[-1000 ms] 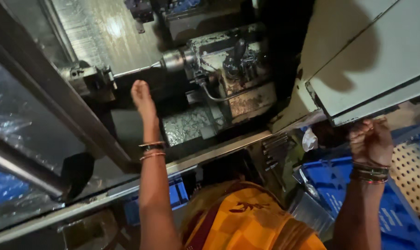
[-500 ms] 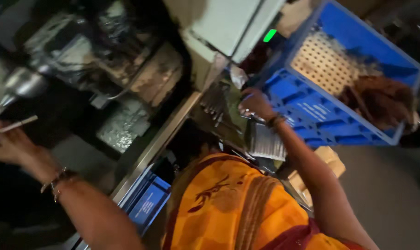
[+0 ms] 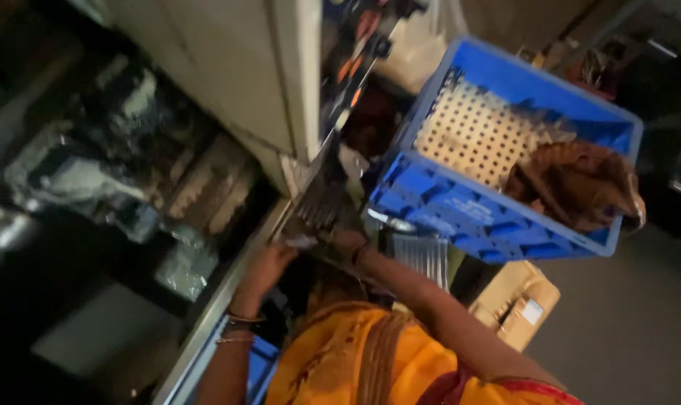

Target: The person picks up metal rods from a blue crate, places them into a plastic bag, and then into a cardboard box. They also open a machine door to insert a metal rod into a lathe-like machine and then close the door.

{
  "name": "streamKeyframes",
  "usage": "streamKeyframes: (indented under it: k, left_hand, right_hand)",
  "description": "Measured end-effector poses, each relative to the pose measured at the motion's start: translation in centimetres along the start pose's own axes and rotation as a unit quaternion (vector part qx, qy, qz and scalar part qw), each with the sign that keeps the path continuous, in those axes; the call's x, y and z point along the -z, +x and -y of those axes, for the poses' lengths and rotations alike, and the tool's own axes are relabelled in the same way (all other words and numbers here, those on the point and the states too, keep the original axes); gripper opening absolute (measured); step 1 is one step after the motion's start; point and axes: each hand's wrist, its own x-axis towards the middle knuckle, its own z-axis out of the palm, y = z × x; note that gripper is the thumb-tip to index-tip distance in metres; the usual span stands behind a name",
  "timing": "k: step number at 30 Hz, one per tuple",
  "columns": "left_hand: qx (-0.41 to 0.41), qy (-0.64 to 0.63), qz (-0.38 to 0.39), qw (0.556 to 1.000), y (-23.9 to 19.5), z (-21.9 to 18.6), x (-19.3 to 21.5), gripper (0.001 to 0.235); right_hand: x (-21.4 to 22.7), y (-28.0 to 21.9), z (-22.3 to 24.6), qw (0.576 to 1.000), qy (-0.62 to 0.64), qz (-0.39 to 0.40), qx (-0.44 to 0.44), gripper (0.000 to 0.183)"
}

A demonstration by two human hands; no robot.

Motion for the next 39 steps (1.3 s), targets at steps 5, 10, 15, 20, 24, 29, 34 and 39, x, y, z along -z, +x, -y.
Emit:
streamKeyframes:
  k: [5,10,15,20,24,29,34,39]
  left_hand:
    - [-0.024,0.027,0.115,0.993,2.3,0.4,-6.4,0.032]
    - [-0.053,0.127,0.154,0.979,5.4,0.8,-11.5,0.031]
    - [-0.112,0.041,0.065,0.991,9.3,-2.1,-16.2,0.031]
    - [-0.18,-0.092,0.078,0.976,9.4,-3.9,-15.6,0.054]
    - [-0.14,-0.185,0.074,0.97,5.6,-4.2,-10.9,0.044]
    - [-0.098,-0.327,-0.002,0.94,-2.1,-2.7,-4.0,0.035]
    - [-0.146,-0.464,-0.204,0.85,-8.8,3.8,2.8,0.027]
    - [-0.191,-0.563,-0.414,0.689,-11.8,14.4,11.9,0.017]
  right_hand:
    - [1.8,-2.4,-0.9,0.987,0.073,-0.12,0.079,0.048]
    - [2.7,-6.1,-3.6,0.953,0.188,-0.237,-0.003,0.047]
    - [3.0,-9.4,-6.5,0.878,0.304,-0.366,-0.062,0.036]
    - [5.7,-9.4,-4.6,0.8,0.48,-0.359,-0.039,0.058]
    - [10.8,-8.4,0.6,0.767,0.593,-0.243,-0.009,0.073]
    - [17.8,-5.4,7.3,0.763,0.554,-0.156,0.295,0.054]
    - [24.9,-4.0,8.0,0.721,0.535,-0.396,0.194,0.014]
    - [30.6,-4.4,4.8,0.528,0.781,-0.254,0.217,0.023]
